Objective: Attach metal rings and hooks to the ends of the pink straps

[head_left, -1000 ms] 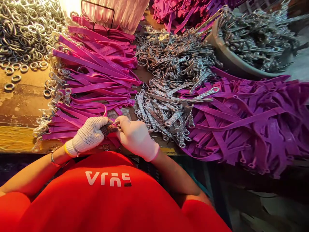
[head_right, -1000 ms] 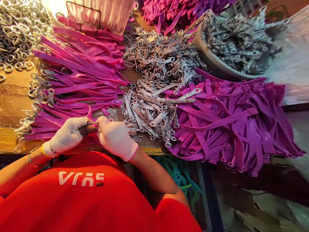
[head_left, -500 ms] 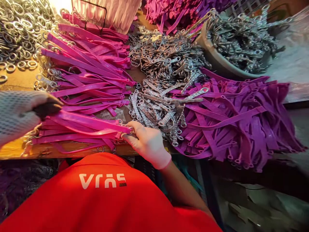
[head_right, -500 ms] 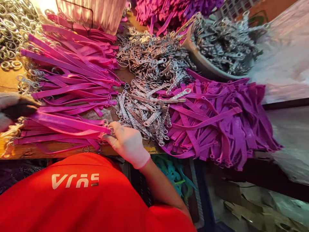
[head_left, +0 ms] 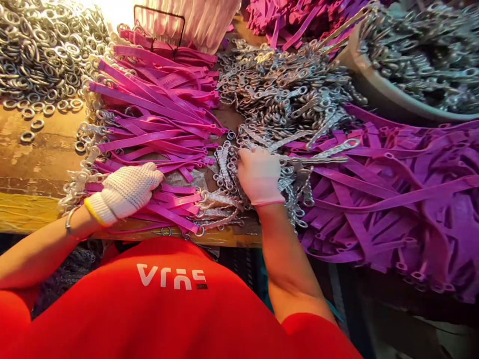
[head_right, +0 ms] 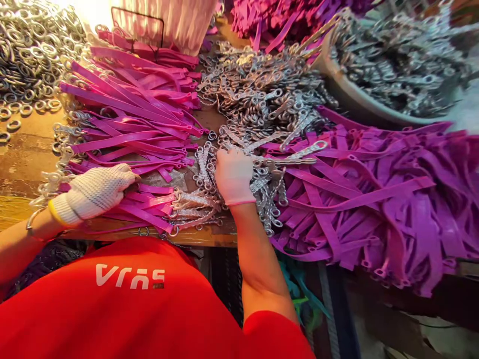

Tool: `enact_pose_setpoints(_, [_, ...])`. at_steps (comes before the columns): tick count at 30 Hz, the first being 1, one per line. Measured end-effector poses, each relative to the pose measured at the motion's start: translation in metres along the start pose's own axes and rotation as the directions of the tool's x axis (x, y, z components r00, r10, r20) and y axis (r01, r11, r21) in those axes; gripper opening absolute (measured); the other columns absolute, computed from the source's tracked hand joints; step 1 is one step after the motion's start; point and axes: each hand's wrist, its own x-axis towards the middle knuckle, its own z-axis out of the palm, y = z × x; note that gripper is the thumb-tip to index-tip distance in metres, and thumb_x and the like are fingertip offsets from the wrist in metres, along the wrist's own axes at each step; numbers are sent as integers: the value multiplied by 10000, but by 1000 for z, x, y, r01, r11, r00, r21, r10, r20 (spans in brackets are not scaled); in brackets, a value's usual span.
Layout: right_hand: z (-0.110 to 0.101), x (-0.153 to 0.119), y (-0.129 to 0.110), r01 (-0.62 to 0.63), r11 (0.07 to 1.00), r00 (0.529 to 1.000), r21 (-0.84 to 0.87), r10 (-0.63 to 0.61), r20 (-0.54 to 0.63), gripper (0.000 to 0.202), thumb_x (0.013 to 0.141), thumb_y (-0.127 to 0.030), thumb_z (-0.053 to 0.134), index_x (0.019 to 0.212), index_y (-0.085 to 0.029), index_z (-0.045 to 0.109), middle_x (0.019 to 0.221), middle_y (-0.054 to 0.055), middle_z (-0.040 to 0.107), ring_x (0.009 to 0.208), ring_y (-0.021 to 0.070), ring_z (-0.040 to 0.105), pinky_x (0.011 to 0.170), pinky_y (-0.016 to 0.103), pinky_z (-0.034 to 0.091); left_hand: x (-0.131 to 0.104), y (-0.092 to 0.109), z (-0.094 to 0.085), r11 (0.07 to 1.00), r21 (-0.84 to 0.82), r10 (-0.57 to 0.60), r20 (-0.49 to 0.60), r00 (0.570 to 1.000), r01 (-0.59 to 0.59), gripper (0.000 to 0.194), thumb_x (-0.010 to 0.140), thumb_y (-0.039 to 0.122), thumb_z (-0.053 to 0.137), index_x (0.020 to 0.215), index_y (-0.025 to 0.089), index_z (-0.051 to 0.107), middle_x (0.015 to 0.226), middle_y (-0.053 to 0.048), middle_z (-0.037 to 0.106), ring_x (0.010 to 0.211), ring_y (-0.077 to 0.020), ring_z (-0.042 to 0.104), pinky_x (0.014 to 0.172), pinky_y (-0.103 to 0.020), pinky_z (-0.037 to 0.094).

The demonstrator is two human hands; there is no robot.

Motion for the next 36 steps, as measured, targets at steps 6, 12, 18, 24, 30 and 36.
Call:
enact_pose_setpoints(6, [-4,-14,8,-30,963,986,269,72,-147,287,933,-150,409,1054,-104,665,1050,216,654,1003,321,586,830,430,436,14,-2,11,983,181,18,119,993,-39,282,860,56,453,1052,105,654,1113,-193,645,857,-271,677,658,-317,470])
enact_pose_setpoints(12, [-34,-50,-20,168,651,966,741,43,-257,233,976,-232,420,1118,-201,601,1080,85,691,887,191,644,852,338,503,14,-17,15,998,44,35,-17,999,-34,307,772,53,475,1022,99,648,993,-149,684,865,-261,673,751,-334,502])
enact_pose_setpoints(18, [-61,-82,-74,277,449,952,849,-250,-179,297,936,-273,583,1229,-231,603,966,11,707,843,145,648,829,256,507,5,-8,11,798,-577,94,-162,982,-172,284,774,114,463,942,157,688,902,-40,719,815,-173,645,745,-254,504])
enact_pose_setpoints(24, [-63,-85,-92,268,357,946,895,-272,-175,277,902,-201,545,1162,-223,639,981,10,693,840,134,630,818,245,506,-7,14,10,537,-844,-34,-27,999,-4,171,871,299,572,826,151,644,670,0,598,537,-104,494,492,-207,382])
enact_pose_setpoints(30, [-50,-93,-101,148,246,988,958,7,-154,285,909,-294,567,1178,-212,613,929,-5,635,825,126,605,786,242,518,-17,38,27,106,-994,-122,26,992,39,272,860,411,686,969,171,619,611,42,534,437,-66,377,401,-191,315])
enact_pose_setpoints(36, [-44,-100,-100,209,415,976,885,-34,-215,343,978,-287,483,1310,-206,512,1089,61,626,936,163,619,889,314,522,-22,50,34,367,-930,-251,-129,959,-29,293,884,412,645,958,132,690,773,-32,686,594,-122,546,558,-238,453])
